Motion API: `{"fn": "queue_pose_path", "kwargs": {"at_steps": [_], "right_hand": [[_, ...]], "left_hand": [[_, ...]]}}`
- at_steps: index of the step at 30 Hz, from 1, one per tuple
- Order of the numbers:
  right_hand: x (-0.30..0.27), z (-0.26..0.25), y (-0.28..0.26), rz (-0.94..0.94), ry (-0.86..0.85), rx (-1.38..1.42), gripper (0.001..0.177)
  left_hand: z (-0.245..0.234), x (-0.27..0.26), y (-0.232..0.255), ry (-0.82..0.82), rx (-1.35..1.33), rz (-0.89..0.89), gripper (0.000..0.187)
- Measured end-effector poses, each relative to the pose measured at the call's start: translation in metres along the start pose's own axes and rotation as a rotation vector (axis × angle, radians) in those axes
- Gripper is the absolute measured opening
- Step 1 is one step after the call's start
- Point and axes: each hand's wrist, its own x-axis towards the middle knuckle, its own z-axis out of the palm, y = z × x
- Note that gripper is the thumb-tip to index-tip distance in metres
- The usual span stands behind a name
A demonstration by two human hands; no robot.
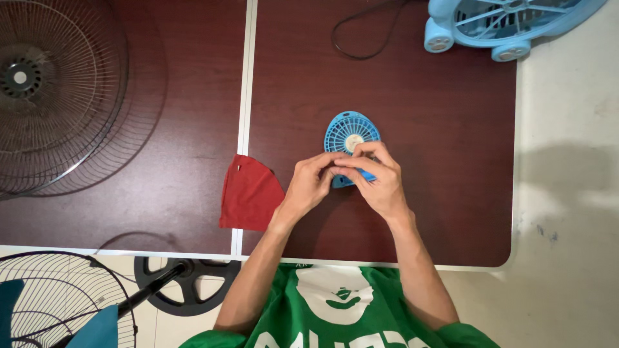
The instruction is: The person uses a screwdriver to remove screws from the back of a blue bear-shaped electric fan and then from a smaller blue electric fan on a table. The person removes the rear covers of both fans, exposing the internal components.
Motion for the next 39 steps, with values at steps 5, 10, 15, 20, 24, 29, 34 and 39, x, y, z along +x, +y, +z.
{"fn": "queue_pose_path", "kwargs": {"at_steps": [5, 10, 15, 20, 24, 29, 34, 39], "right_hand": [[0.005, -0.005, -0.011, 0.037, 0.05, -0.02, 0.024], [0.004, -0.013, -0.018, 0.058, 0.032, -0.013, 0.021], [0.0, -0.019, -0.013, 0.046, -0.044, 0.007, 0.019], [0.0, -0.016, -0.013, 0.029, -0.056, 0.048, 0.018], [0.001, -0.008, -0.016, 0.001, 0.011, -0.035, 0.022], [0.004, -0.007, -0.018, -0.008, 0.064, -0.066, 0.022], [0.006, -0.013, -0.021, -0.014, -0.032, -0.006, 0.024], [0.007, -0.011, -0.02, -0.178, -0.004, -0.087, 0.022]], "left_hand": [[-0.004, 0.001, -0.001, -0.044, 0.106, -0.169, 0.032], [-0.005, 0.005, -0.013, -0.004, 0.366, 0.117, 0.049], [-0.002, 0.005, -0.025, -0.014, 0.417, 0.091, 0.052], [-0.003, 0.016, -0.026, -0.004, 0.481, 0.135, 0.051], [-0.003, 0.019, -0.025, 0.001, 0.458, 0.051, 0.045], [-0.004, 0.022, -0.028, 0.012, 0.419, 0.104, 0.041], [-0.003, 0.017, -0.026, 0.044, 0.361, 0.061, 0.036], [-0.004, 0.012, -0.012, 0.076, 0.33, 0.09, 0.029]]}}
